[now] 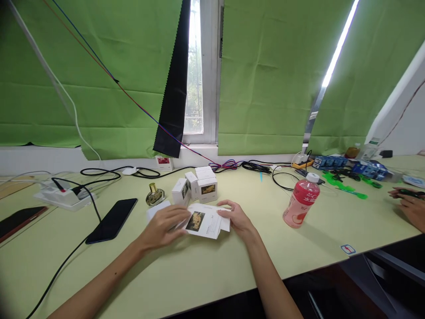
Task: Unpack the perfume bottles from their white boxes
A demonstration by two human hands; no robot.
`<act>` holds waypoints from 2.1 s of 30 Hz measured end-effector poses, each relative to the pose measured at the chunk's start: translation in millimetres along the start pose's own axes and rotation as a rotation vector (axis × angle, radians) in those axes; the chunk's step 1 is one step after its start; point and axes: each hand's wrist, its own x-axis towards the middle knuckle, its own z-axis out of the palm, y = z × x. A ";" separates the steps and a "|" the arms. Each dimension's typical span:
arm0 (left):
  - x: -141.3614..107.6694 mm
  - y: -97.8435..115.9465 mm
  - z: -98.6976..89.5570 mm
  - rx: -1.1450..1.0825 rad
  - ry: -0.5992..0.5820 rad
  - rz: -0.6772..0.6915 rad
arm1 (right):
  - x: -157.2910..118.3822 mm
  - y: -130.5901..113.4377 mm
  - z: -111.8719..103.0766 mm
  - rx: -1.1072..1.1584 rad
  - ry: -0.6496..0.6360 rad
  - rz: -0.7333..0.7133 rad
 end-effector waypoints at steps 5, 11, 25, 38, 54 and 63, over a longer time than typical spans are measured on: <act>-2.7 -24.5 -22.3 0.350 0.056 -0.662 | -0.3 -5.8 -1.7 0.164 0.072 -0.077; -4.2 -21.1 -16.6 0.397 -0.387 -0.935 | 3.1 -3.0 -5.2 0.211 0.109 -0.130; 2.4 14.2 9.7 -0.422 0.021 -0.671 | -2.1 2.5 7.1 -0.079 -0.067 -0.045; 8.6 31.3 11.5 -0.632 0.345 -0.549 | -6.5 4.5 14.3 -0.129 -0.144 -0.110; 44.6 -14.5 1.5 0.169 0.105 -0.915 | 73.1 -1.8 -52.2 -0.327 1.043 -0.217; 59.4 -16.6 -8.7 0.263 -0.098 -0.999 | 118.0 -19.7 -38.3 -0.725 0.896 -0.240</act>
